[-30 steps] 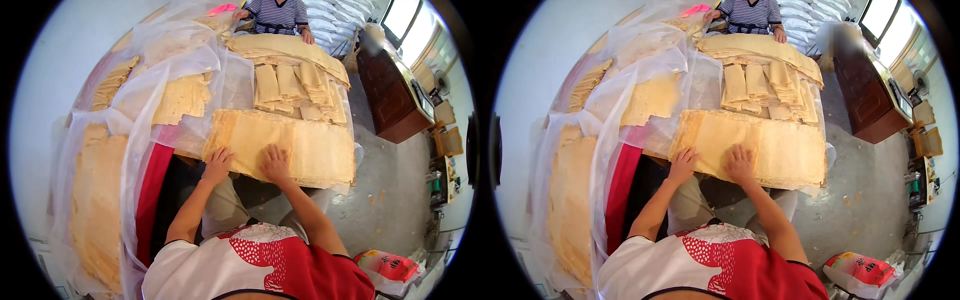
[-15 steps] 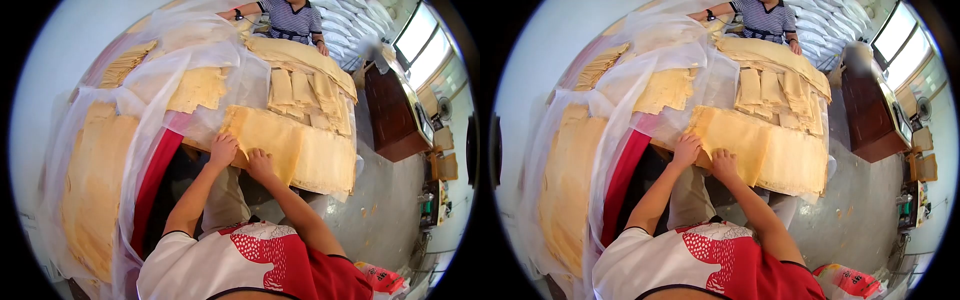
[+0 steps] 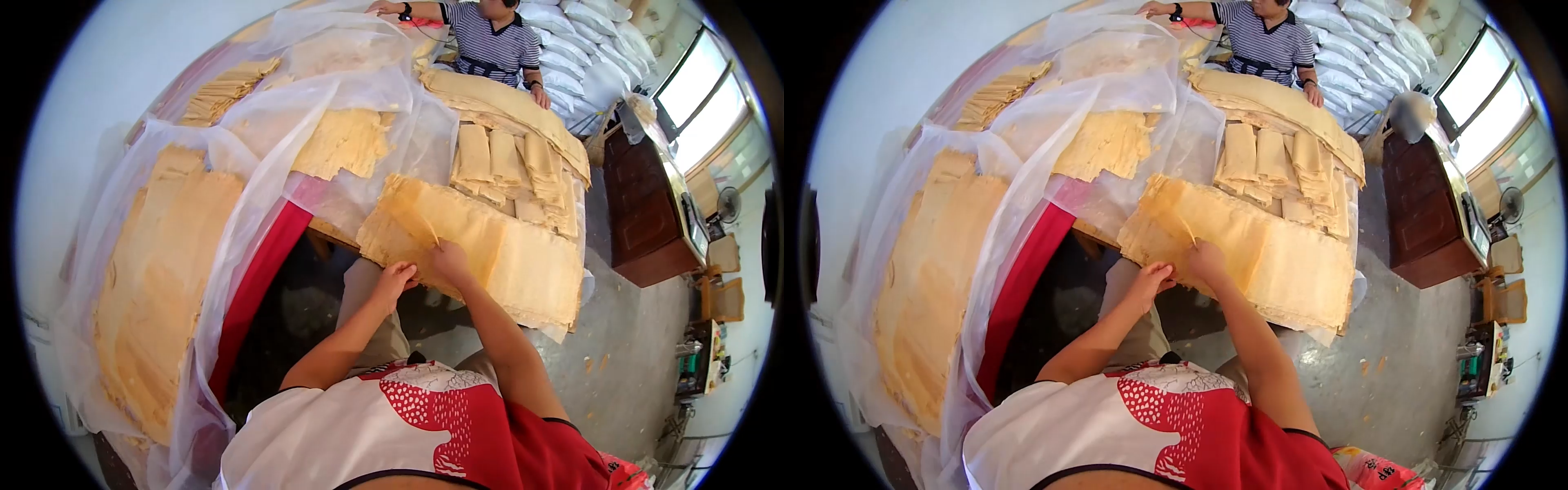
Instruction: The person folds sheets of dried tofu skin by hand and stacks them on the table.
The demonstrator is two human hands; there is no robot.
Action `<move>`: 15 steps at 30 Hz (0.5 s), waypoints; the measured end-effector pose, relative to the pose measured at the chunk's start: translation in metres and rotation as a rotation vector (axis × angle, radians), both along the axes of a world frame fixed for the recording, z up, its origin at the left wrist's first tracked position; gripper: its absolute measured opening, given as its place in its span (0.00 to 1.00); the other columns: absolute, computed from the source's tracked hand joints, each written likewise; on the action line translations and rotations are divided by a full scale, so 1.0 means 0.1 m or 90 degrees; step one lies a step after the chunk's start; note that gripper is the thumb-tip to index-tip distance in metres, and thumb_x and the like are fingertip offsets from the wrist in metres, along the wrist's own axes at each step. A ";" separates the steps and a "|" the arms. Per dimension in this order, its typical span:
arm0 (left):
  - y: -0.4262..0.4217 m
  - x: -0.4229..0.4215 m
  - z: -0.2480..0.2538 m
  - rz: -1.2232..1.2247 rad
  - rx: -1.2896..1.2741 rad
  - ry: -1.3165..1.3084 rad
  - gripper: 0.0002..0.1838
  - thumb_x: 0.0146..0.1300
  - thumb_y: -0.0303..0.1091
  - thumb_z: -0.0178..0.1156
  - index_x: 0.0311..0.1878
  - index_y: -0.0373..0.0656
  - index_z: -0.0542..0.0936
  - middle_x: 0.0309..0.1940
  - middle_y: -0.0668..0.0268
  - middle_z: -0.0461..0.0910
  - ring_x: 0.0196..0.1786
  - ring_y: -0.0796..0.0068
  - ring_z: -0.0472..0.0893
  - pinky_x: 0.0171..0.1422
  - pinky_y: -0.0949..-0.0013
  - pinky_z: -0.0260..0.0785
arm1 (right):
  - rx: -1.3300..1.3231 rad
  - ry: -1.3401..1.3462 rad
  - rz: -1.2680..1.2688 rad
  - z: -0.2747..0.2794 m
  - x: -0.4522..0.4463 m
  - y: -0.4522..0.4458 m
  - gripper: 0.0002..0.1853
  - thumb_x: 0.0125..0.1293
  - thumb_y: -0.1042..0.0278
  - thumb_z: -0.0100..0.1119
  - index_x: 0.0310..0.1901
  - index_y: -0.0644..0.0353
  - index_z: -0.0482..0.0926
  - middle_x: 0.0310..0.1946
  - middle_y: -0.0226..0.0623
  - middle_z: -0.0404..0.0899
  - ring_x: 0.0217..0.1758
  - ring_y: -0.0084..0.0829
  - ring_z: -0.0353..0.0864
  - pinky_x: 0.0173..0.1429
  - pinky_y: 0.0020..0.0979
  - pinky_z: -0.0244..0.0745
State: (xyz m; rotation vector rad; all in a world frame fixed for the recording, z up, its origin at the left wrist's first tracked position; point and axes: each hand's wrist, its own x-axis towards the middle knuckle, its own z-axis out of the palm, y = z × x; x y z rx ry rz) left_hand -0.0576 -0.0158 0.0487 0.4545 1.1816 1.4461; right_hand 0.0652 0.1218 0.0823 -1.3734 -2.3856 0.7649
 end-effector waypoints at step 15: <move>0.01 0.15 0.05 0.026 -0.027 -0.211 0.17 0.66 0.39 0.63 0.52 0.45 0.70 0.43 0.64 0.78 0.42 0.71 0.82 0.46 0.65 0.79 | 0.075 0.092 -0.037 -0.24 0.50 0.14 0.17 0.67 0.56 0.56 0.42 0.65 0.79 0.32 0.54 0.81 0.38 0.55 0.82 0.42 0.49 0.75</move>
